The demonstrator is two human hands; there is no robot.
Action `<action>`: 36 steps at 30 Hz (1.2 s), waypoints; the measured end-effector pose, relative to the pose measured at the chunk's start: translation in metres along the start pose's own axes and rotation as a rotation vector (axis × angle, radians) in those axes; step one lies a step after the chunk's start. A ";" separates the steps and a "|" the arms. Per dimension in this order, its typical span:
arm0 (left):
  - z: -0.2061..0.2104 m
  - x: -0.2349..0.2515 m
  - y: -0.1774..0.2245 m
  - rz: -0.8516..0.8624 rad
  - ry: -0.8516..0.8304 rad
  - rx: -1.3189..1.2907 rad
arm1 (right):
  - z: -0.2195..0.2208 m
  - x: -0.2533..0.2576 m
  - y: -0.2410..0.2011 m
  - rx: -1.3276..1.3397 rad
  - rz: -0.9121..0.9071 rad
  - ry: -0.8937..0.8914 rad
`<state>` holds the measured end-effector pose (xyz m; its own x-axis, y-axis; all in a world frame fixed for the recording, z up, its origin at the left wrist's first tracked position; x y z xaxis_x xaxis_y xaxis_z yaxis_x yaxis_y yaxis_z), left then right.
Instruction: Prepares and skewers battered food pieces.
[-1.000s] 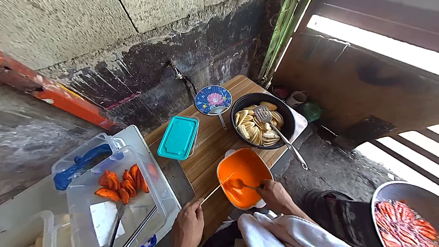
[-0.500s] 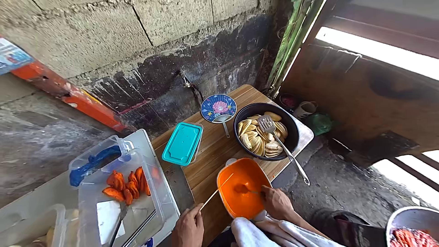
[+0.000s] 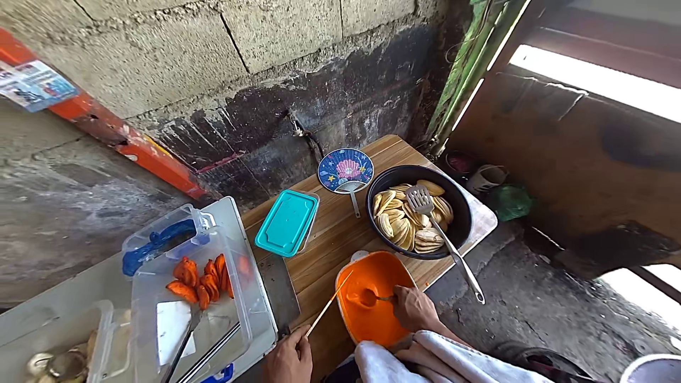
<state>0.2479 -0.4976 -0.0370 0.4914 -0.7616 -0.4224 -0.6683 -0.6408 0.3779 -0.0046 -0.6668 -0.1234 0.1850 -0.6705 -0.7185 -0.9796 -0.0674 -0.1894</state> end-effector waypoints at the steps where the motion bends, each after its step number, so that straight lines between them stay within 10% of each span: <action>1: -0.001 0.000 0.000 -0.002 0.007 0.001 | -0.002 0.000 0.001 -0.002 0.020 0.017; 31: 0.010 0.008 -0.009 0.057 -0.074 0.027 | 0.006 -0.012 0.026 -0.118 -0.117 -0.039; 36: 0.014 0.009 -0.007 0.058 -0.089 0.022 | -0.027 -0.016 0.033 -0.124 -0.046 0.182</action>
<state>0.2493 -0.4985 -0.0552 0.4005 -0.7855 -0.4718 -0.7069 -0.5925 0.3864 -0.0417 -0.6783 -0.0999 0.2239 -0.7863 -0.5759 -0.9746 -0.1843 -0.1274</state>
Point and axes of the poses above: each hand's wrist, its own x-axis towards the middle knuckle, its own z-axis out of the palm, y = z × x, the point moved 6 cm from there along x, towards the middle knuckle, and after that the axes turned 2 degrees about y, right-handed, at the moved point
